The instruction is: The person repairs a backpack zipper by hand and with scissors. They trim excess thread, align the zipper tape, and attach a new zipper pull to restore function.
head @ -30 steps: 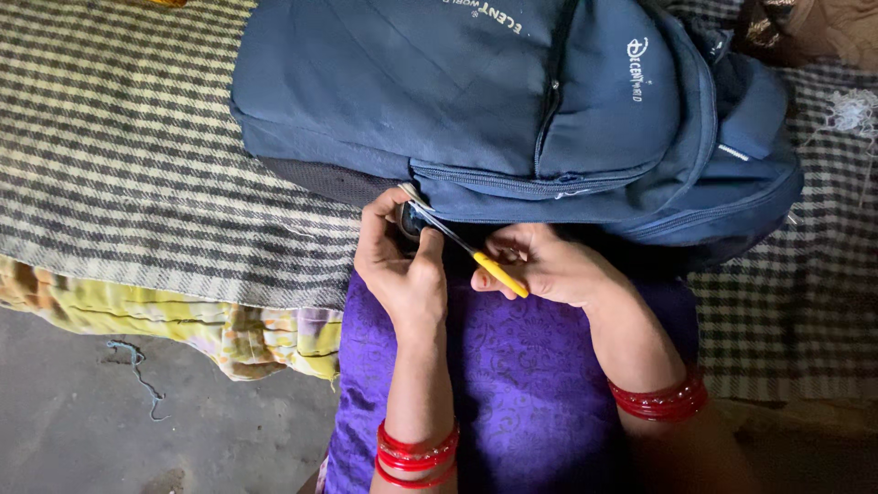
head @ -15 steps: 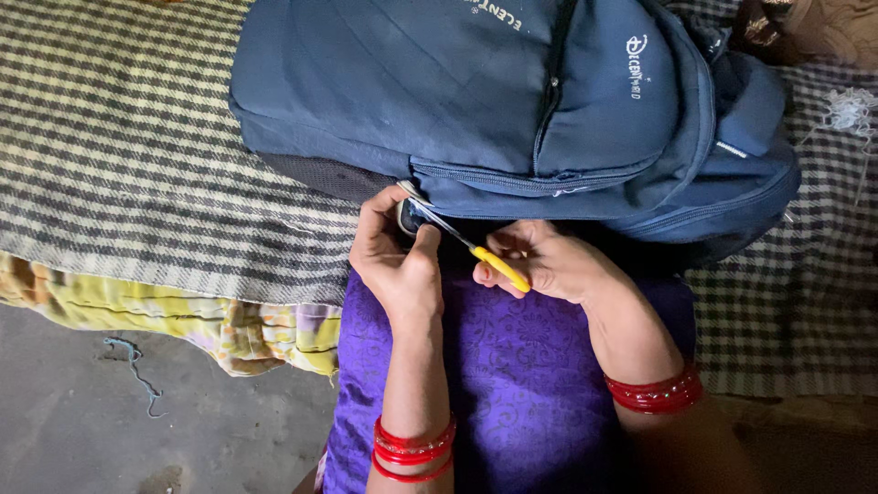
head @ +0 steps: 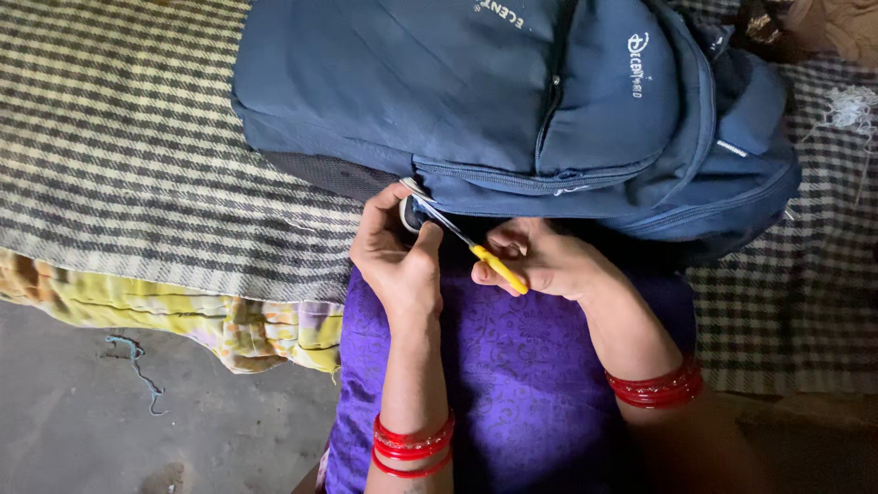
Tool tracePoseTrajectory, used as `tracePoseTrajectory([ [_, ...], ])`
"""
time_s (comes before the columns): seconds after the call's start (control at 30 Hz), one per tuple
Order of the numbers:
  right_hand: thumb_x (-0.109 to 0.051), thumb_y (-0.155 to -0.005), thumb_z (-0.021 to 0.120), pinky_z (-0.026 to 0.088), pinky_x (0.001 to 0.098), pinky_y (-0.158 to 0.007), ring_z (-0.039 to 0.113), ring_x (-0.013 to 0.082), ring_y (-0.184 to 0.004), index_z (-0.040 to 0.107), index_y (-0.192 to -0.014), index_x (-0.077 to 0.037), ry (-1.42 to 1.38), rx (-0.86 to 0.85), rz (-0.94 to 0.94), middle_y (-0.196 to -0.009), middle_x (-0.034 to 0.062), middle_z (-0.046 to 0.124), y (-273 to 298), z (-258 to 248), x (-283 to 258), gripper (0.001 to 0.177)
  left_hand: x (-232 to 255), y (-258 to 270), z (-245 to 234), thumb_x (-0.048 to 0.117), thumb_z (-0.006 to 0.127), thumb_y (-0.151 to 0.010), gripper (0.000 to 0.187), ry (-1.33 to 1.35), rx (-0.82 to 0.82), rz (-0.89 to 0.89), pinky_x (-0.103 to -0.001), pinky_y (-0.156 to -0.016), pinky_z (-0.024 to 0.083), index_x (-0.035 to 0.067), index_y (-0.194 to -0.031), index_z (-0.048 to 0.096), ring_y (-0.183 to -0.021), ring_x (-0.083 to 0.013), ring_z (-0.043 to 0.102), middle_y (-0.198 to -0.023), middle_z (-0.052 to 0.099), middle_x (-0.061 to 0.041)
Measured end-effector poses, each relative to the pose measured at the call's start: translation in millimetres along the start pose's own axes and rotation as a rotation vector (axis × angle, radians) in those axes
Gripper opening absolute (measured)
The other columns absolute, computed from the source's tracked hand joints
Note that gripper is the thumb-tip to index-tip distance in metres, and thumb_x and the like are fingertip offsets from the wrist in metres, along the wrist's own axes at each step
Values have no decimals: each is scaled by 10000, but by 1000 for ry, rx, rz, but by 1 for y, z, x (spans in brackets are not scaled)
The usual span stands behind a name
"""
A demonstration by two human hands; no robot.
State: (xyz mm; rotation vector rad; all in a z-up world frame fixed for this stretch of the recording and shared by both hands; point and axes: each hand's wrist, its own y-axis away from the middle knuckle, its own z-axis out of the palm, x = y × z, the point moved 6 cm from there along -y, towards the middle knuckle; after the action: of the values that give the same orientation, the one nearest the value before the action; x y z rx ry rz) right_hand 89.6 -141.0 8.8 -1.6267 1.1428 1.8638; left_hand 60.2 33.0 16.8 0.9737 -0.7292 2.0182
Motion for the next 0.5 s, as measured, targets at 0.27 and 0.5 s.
tracePoseTrajectory([
  [0.27, -250, -758, 842, 459, 231, -497, 610, 75, -581, 680, -783, -68, -26, -21, 2, -713, 10, 718, 2, -1, 0, 245, -4, -2, -3, -240, 614, -741, 430, 24, 7, -22, -221, -851, 505, -59, -1127, 665, -912, -101, 639, -1019, 673, -47],
  [0.5, -233, -793, 876, 402, 247, -478, 524, 74, -537, 463, -693, -143, -4, -29, -22, -611, -26, 546, 1, 0, 4, 435, -7, -2, -6, -232, 641, -732, 428, 45, 28, -97, -206, -748, 505, -49, -1116, 685, -825, -87, 642, -951, 690, -36],
])
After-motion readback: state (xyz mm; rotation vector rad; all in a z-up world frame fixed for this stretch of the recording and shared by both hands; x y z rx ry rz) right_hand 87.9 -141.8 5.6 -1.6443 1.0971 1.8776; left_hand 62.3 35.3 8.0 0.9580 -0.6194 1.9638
